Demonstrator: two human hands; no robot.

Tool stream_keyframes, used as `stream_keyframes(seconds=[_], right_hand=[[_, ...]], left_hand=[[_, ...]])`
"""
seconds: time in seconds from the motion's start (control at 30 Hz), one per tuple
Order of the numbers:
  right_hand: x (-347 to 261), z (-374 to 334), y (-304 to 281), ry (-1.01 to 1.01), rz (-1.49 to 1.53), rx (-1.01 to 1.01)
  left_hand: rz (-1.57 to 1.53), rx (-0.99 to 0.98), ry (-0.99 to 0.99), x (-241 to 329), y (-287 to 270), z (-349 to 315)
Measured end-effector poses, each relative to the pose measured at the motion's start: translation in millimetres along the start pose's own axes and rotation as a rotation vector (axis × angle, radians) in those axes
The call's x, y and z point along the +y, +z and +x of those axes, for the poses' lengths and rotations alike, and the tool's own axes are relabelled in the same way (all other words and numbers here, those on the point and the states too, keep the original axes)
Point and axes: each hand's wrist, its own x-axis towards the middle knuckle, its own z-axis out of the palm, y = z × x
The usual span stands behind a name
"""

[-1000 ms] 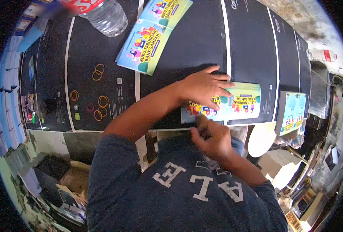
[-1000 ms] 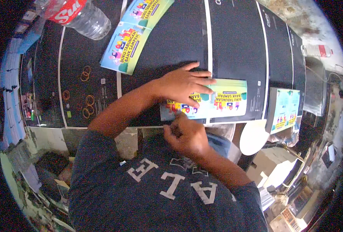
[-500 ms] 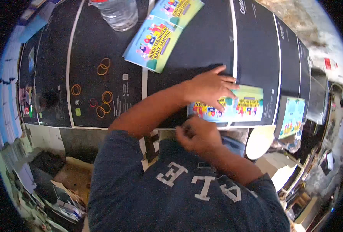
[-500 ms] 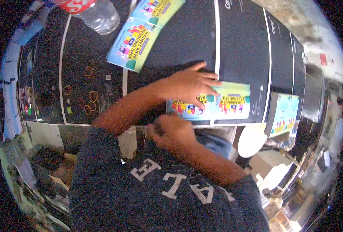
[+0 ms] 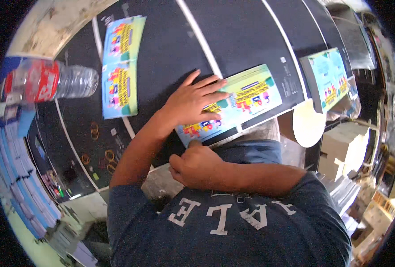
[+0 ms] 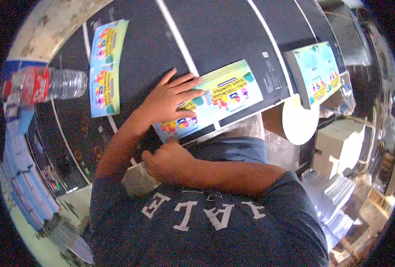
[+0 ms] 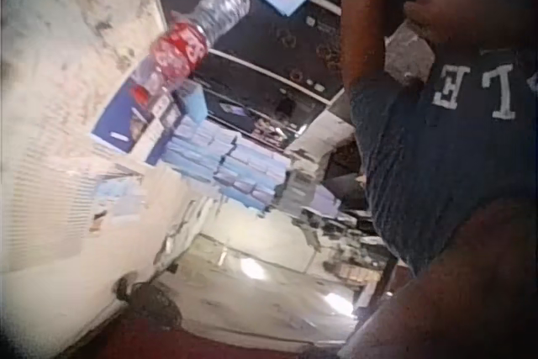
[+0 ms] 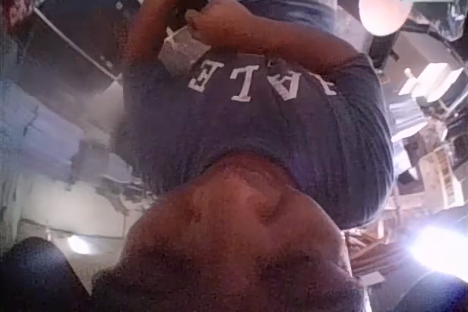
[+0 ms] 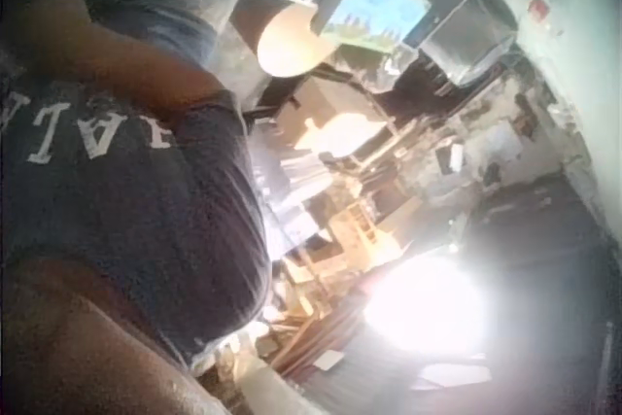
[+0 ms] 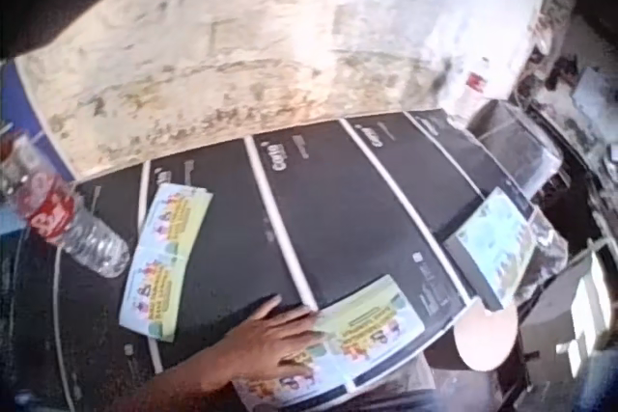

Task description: The person organizes stacks of blue bank books on a table, aligns the edges, and bundles them into groups.

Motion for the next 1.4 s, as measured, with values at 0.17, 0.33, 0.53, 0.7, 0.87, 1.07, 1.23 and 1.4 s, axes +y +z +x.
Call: stream_keyframes(seconds=[0.17, 0.33, 0.53, 0.7, 0.87, 1.07, 1.23, 1.4], right_hand=[[61.2, -51.3, -72.8, 0.118, -0.069, 0.255], [118.0, -105.4, -129.1, 0.298, -0.073, 0.398], [182.1, -124.5, -186.1, 0.501, -0.233, 0.542], [247.5, -97.3, -241.5, 0.655, 0.072, 0.842], [279.9, -80.0, -270.7, 0.55, 0.26, 0.631], [269.2, -103.3, -267.4, 0.464, 0.229, 0.557], [96.0, -144.1, -286.6, 0.057, 0.653, 0.53], [-3.1, -160.7, -246.5, -0.161, 0.768, 0.142]], left_hand=[[0.035, -0.125, -0.06, 3.7, 0.4, 3.2], [0.1, -0.189, -0.065, 3.6, -3.6, 10.8], [0.12, -0.201, -0.15, 11.0, -15.4, 10.7], [0.018, -0.156, -0.312, 33.9, -23.9, 30.0], [-0.047, -0.193, -0.605, 42.6, -36.7, 31.8], [-0.556, -0.308, -0.764, 34.4, -48.9, 37.0], [-1.199, 0.181, -0.961, 80.7, -61.4, 10.7], [-1.67, 0.738, -0.744, 98.6, -30.1, -25.5]])
